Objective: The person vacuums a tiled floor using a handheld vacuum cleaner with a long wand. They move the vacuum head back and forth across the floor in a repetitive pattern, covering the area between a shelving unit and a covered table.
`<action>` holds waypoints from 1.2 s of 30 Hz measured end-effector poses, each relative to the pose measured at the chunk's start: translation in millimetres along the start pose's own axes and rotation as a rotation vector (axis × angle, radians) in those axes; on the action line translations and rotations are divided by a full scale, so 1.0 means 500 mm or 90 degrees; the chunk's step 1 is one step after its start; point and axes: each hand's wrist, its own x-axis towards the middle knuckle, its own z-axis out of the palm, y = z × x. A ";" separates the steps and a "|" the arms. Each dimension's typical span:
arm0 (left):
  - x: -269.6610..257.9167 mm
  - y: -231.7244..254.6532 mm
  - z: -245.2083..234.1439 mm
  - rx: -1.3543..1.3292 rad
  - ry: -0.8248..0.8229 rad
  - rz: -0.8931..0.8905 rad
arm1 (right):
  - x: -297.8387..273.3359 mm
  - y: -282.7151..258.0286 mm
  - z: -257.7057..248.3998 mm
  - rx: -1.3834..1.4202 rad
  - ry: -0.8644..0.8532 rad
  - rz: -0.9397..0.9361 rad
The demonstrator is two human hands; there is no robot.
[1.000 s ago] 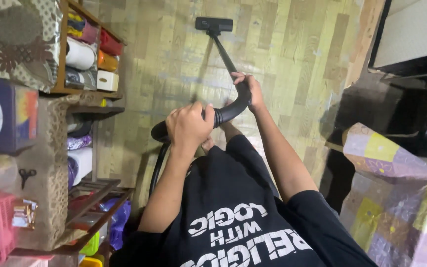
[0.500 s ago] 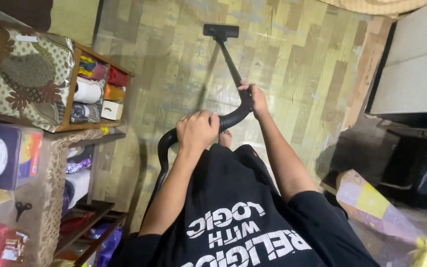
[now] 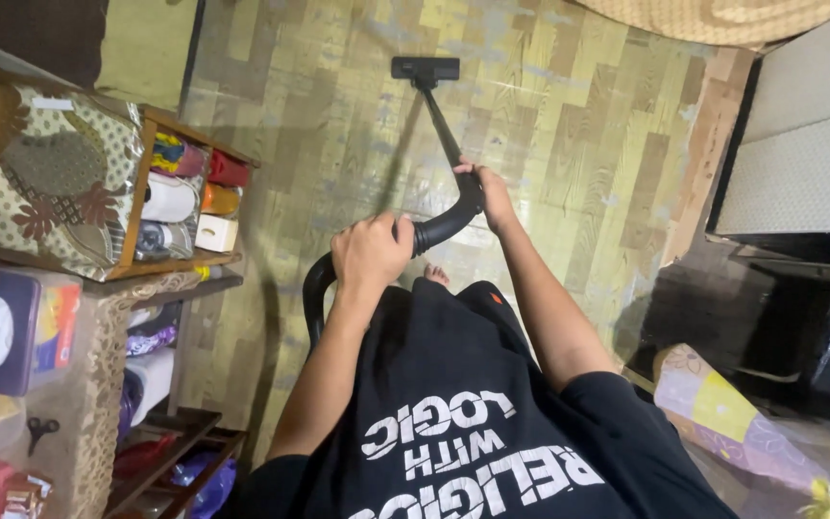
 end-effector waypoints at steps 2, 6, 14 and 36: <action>-0.008 -0.009 -0.002 0.000 -0.007 0.004 | 0.001 0.019 0.004 0.010 0.006 0.000; -0.048 -0.028 -0.008 -0.013 -0.034 0.006 | -0.045 0.041 0.027 0.029 0.026 0.011; -0.208 -0.081 -0.070 -0.038 -0.062 0.000 | -0.231 0.089 0.117 0.042 0.056 -0.053; -0.799 -0.181 -0.173 0.017 -0.180 0.000 | -0.726 0.406 0.238 0.037 0.004 -0.463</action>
